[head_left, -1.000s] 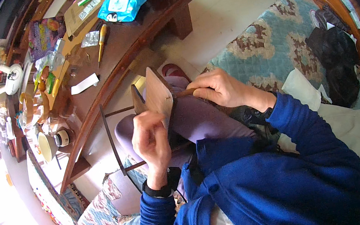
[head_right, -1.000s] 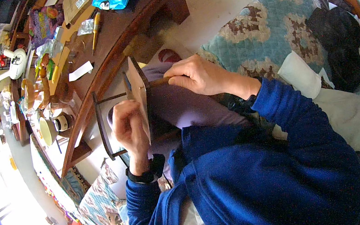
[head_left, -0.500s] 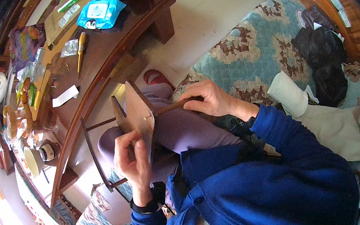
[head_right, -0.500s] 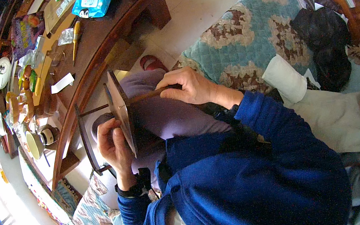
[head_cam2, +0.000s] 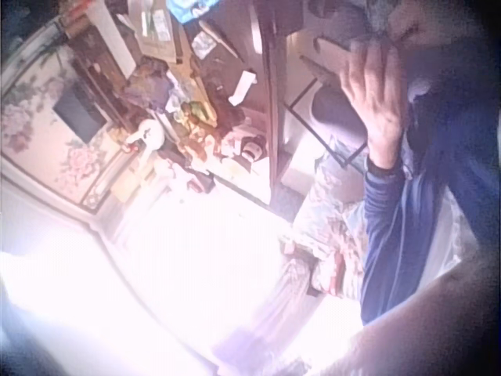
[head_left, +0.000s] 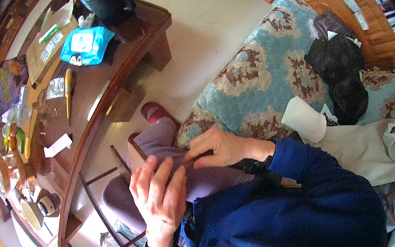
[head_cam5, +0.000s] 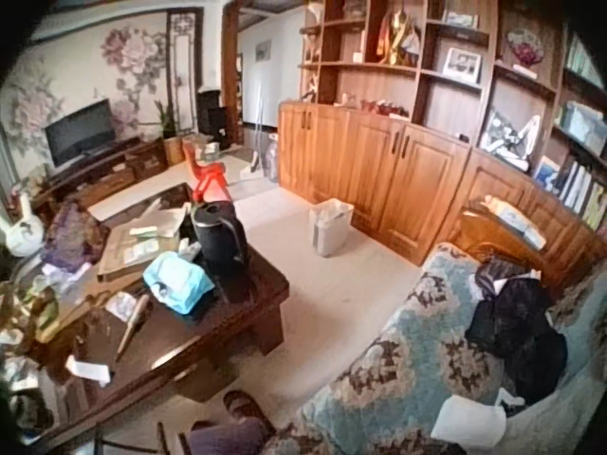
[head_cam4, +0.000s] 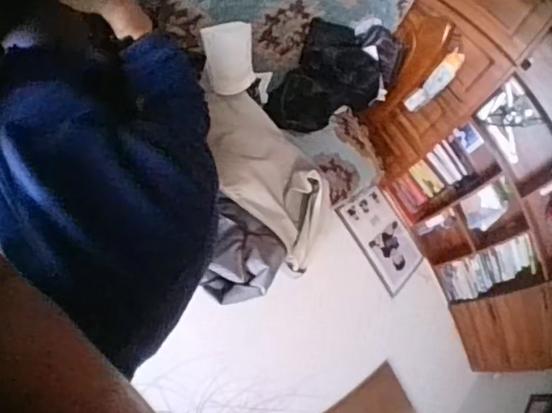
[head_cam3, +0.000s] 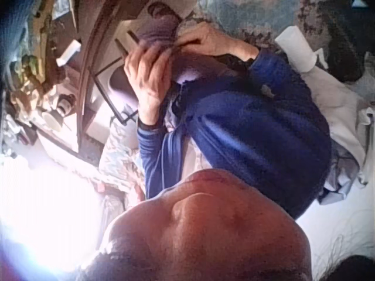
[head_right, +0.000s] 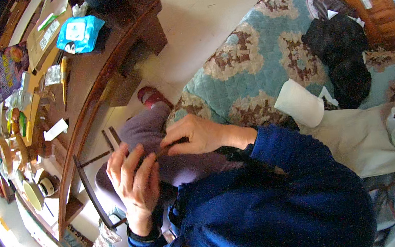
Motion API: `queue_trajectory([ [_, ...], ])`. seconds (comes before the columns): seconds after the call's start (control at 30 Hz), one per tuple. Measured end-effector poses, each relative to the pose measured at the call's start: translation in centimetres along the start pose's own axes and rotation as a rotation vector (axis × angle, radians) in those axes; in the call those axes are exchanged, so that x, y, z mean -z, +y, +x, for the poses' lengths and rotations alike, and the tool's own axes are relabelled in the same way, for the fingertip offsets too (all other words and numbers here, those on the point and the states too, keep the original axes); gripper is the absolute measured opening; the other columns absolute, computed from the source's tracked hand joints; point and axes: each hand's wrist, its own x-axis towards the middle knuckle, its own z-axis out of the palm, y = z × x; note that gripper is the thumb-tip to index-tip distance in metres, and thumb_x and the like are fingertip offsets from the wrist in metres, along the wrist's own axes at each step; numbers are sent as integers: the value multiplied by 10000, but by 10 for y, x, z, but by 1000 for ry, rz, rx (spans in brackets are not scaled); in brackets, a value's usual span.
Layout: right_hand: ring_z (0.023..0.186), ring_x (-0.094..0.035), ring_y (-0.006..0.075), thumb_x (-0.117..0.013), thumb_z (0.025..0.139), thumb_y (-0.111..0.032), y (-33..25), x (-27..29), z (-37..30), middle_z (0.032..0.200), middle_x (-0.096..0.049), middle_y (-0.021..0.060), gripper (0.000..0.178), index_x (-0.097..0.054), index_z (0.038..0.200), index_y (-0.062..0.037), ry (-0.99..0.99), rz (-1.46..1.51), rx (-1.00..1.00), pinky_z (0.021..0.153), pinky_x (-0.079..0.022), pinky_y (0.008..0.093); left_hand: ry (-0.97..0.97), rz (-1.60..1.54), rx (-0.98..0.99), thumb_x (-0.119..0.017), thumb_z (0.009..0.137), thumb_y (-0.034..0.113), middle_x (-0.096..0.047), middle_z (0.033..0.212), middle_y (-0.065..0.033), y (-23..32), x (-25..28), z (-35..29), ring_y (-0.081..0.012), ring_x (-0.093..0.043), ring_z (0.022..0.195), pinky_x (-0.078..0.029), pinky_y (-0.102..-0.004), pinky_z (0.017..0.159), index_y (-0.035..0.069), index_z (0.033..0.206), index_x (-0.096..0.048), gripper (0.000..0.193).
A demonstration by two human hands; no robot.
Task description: The person assembles a small wooden stool by inserting dowels into pre-drilled holes and attaching legs to the seat. They then attach a second wooden panel to the assembled stool using screws and a screwdriver, tightening each screw to secure the panel.
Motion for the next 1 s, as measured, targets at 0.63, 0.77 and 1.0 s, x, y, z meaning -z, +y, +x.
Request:
queue_trajectory([
  [0.63, 498, -540, 200, -632, 1019, -327, 178, 127, -127, 558, -581, 90, 498, -664, 662, 19, -1026, 93, -912, 497, -441, 405, -121, -257, 366, -745, 761, 62, -558, 932, -87, -82, 12, 79, -365, -561, 1055, -424, -594, 981, 112, 867, -635, 161],
  [0.77, 496, -551, 212, -599, 1027, -321, 174, 120, -129, 693, -690, 100, 369, -758, 882, -21, -993, 64, -1185, 520, -484, 409, -39, -196, 515, -766, 756, 11, -599, 1010, -108, -107, 4, 117, -344, -555, 1062, -425, -493, 966, 80, 909, -686, 185],
  [1.0, 621, -620, 216, -580, 1014, -267, 213, 140, -134, 821, -710, 105, 292, -728, 977, -17, -1021, -156, -1310, 574, -523, 389, 116, -212, 626, -687, 824, -38, -541, 982, -139, -116, -33, 156, -342, -508, 994, -414, -444, 928, 40, 946, -625, 158],
])
